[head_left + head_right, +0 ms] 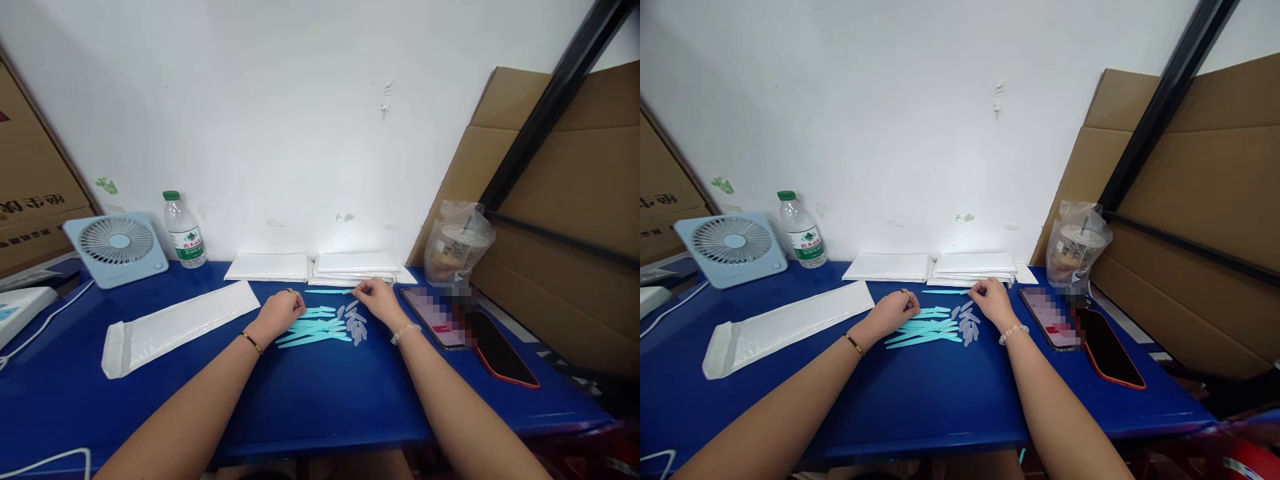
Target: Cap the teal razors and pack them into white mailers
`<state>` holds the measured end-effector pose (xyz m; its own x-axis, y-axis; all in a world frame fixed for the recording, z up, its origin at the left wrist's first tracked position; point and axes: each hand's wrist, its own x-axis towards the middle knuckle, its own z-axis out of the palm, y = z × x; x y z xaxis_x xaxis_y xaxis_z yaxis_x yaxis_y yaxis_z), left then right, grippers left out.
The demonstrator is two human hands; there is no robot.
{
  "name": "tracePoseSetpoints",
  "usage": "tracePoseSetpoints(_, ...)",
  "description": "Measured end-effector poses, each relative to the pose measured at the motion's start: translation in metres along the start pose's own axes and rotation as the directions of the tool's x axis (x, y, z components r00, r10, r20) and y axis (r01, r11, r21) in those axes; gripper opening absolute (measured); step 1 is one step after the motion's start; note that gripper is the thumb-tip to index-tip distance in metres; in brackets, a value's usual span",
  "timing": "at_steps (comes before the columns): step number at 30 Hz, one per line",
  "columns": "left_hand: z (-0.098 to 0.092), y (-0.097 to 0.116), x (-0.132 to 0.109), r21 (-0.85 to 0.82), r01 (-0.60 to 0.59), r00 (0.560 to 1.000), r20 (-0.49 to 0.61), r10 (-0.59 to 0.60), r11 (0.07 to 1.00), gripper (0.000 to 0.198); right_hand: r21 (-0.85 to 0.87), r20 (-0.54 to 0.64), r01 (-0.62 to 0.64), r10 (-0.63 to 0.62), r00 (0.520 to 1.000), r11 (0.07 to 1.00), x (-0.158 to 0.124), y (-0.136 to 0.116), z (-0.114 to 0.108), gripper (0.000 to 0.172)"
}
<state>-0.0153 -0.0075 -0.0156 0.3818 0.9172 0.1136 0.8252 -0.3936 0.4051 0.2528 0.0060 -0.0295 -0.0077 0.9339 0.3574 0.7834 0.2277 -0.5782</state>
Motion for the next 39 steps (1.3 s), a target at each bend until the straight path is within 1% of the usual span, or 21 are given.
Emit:
tracePoseSetpoints(2, 0.002, -0.001, 0.001, -0.028, 0.006, 1.000, 0.001, -0.006, 1.000, 0.018, -0.047, 0.085, 0.025, -0.021, 0.996, 0.999, -0.002, -0.005, 0.001, 0.023)
tracePoseSetpoints(4, 0.002, -0.001, 0.001, -0.049, 0.010, 1.000, -0.013, -0.010, 0.999, 0.019, -0.048, 0.163, 0.031, -0.023, 0.986, 0.998, -0.004, -0.010, 0.001, 0.024)
tracePoseSetpoints(7, -0.002, 0.001, 0.000, -0.074, 0.019, 0.999, -0.028, -0.022, 0.997, 0.020, 0.006, 0.234, 0.062, -0.061, 0.970, 0.998, -0.007, -0.012, -0.003, 0.027)
tracePoseSetpoints(9, -0.004, 0.001, 0.000, -0.084, 0.030, 0.999, -0.026, -0.032, 0.996, 0.020, 0.067, 0.317, 0.070, -0.087, 0.944, 0.995, -0.009, -0.010, -0.007, 0.027)
tracePoseSetpoints(11, -0.006, 0.002, 0.000, -0.096, 0.032, 0.999, -0.027, -0.035, 0.995, 0.019, 0.119, 0.400, 0.036, -0.082, 0.913, 0.992, -0.011, -0.006, -0.009, 0.026)
tracePoseSetpoints(13, -0.006, 0.001, 0.000, -0.115, 0.024, 0.999, -0.030, -0.028, 0.993, 0.018, 0.161, 0.430, -0.018, -0.054, 0.901, 0.987, -0.011, -0.004, -0.010, 0.027)
tracePoseSetpoints(16, -0.004, -0.001, 0.001, -0.145, 0.016, 0.999, -0.028, -0.020, 0.989, 0.019, 0.252, 0.389, -0.067, -0.038, 0.920, 0.965, -0.011, -0.005, -0.009, 0.027)
tracePoseSetpoints(19, -0.002, -0.002, 0.001, -0.173, 0.020, 1.000, -0.015, -0.023, 0.985, 0.021, 0.345, 0.311, -0.037, -0.077, 0.947, 0.938, -0.011, -0.010, -0.008, 0.027)
tracePoseSetpoints(21, -0.001, -0.003, 0.002, -0.190, 0.021, 1.000, -0.013, -0.024, 0.981, 0.022, 0.366, 0.293, -0.012, -0.103, 0.951, 0.931, -0.011, -0.013, -0.008, 0.027)
tracePoseSetpoints(28, 0.002, -0.003, 0.005, -0.208, 0.023, 1.000, -0.015, -0.027, 0.978, 0.020, 0.353, 0.327, 0.001, -0.124, 0.937, 0.936, -0.012, -0.021, -0.002, 0.020)
tracePoseSetpoints(32, 0.002, 0.005, 0.003, -0.177, -0.024, 1.000, -0.016, 0.022, 0.984, 0.018, 0.366, 0.347, 0.022, -0.158, 0.925, 0.930, -0.014, -0.030, 0.004, 0.017)
tracePoseSetpoints(34, 0.001, 0.008, 0.003, -0.138, -0.054, 0.998, -0.052, 0.047, 0.989, 0.017, 0.354, 0.346, 0.046, -0.177, 0.921, 0.934, -0.014, -0.031, 0.006, 0.016)
tracePoseSetpoints(35, 0.000, 0.008, 0.002, -0.113, -0.059, 0.995, -0.090, 0.049, 0.992, 0.017, 0.346, 0.338, 0.050, -0.174, 0.925, 0.937, -0.013, -0.030, 0.006, 0.016)
tracePoseSetpoints(37, -0.002, 0.006, 0.002, -0.063, -0.053, 0.986, -0.164, 0.042, 0.997, 0.026, 0.315, 0.304, 0.040, -0.141, 0.942, 0.948, -0.010, -0.024, 0.003, 0.016)
tracePoseSetpoints(38, -0.004, 0.005, 0.002, -0.042, -0.048, 0.984, -0.175, 0.040, 0.998, 0.030, 0.286, 0.270, 0.039, -0.120, 0.955, 0.957, -0.008, -0.020, 0.000, 0.016)
tracePoseSetpoints(39, -0.005, 0.003, 0.002, -0.026, -0.046, 0.986, -0.161, 0.041, 0.999, 0.032, 0.247, 0.228, 0.049, -0.108, 0.968, 0.968, -0.006, -0.016, -0.004, 0.016)
